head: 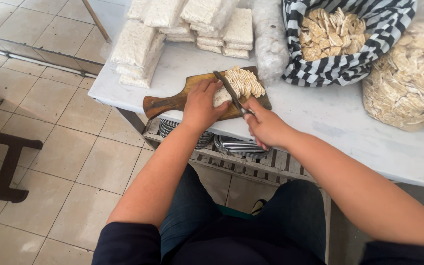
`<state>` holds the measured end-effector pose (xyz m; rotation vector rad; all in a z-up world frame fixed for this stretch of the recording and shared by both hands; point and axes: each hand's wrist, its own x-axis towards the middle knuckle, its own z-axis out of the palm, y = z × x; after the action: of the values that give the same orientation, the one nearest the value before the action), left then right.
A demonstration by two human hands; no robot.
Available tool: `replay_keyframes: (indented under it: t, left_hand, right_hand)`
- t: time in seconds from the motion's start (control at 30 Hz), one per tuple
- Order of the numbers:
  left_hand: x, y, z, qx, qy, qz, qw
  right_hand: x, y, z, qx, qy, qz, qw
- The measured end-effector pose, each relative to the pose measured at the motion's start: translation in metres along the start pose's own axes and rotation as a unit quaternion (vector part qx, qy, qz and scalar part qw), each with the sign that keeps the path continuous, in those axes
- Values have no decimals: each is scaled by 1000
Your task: The person slices rectangular white food blocks into thin pieces using a knife on a wooden cutting board. The sliced pieces are placed into a striped cloth-lined basket. The person repeats this process with multiple blocks.
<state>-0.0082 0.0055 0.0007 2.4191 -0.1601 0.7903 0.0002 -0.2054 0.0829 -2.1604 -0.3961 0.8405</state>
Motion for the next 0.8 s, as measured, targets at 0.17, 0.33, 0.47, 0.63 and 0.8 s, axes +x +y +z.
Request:
replay_keyframes:
  t: [0.17,0.33,0.47,0.63,0.8]
  left_hand:
    - [0,4,-4,-14,11,-7,1000]
    - [-2,4,-3,-11,4,-14,1000]
    - [-2,5,-4,-9,-1,-22,1000]
    - [0,5,-4,-5,-2,-18,1000]
    - [0,5,-4,-6,-5,-17,1000]
  right_hand:
    - [-11,7,-2,-35,-20,5,999]
    - [-61,25,-11,-50,-38,75,995]
    - [-76,23,-17,-8,-9,71,997]
    - [-68,16,-10,13,16,39,999]
    - [-55,13,-4,20,13,33,999]
